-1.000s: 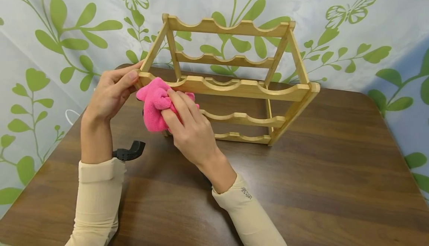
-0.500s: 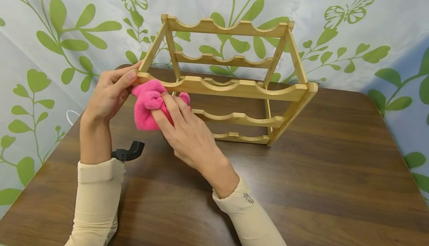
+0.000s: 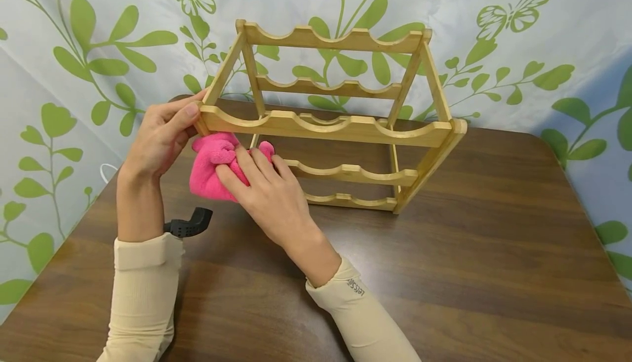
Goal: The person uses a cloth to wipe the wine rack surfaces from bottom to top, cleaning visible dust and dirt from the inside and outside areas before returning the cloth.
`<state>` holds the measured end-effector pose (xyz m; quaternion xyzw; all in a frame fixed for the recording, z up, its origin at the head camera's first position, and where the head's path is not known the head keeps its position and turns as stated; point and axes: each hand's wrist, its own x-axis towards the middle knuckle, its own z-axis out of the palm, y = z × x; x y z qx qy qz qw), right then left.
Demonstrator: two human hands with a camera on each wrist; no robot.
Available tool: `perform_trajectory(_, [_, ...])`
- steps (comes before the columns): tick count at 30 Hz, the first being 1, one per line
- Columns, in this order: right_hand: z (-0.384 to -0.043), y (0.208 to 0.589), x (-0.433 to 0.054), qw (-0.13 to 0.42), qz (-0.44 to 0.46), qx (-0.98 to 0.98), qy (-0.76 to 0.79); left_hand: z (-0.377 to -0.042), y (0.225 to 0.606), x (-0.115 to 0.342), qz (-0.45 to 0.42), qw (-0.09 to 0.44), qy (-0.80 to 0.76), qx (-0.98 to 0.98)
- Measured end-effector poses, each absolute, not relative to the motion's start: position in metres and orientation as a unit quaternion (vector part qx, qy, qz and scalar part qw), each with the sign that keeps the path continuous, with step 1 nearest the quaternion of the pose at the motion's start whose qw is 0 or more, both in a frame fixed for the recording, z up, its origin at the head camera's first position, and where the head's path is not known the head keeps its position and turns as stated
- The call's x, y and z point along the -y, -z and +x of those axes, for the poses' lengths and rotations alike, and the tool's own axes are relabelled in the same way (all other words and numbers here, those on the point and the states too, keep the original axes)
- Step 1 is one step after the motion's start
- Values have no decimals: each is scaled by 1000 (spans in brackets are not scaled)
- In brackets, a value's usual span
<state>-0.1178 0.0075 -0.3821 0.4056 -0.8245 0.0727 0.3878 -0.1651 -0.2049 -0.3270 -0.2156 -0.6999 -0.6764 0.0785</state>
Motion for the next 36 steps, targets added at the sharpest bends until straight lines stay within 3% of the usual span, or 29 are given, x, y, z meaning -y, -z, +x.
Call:
perform_trajectory(10, [-126, 390, -6, 399, 383, 828, -93, -163, 325, 207, -209, 73, 669, 710])
perform_trajectory(27, [-121, 373, -22, 369, 379, 844, -92, -163, 324, 207, -203, 65, 667, 713])
perform_trajectory(36, [-117, 357, -40, 299, 362, 877, -101, -162, 323, 207, -204, 61, 666, 715])
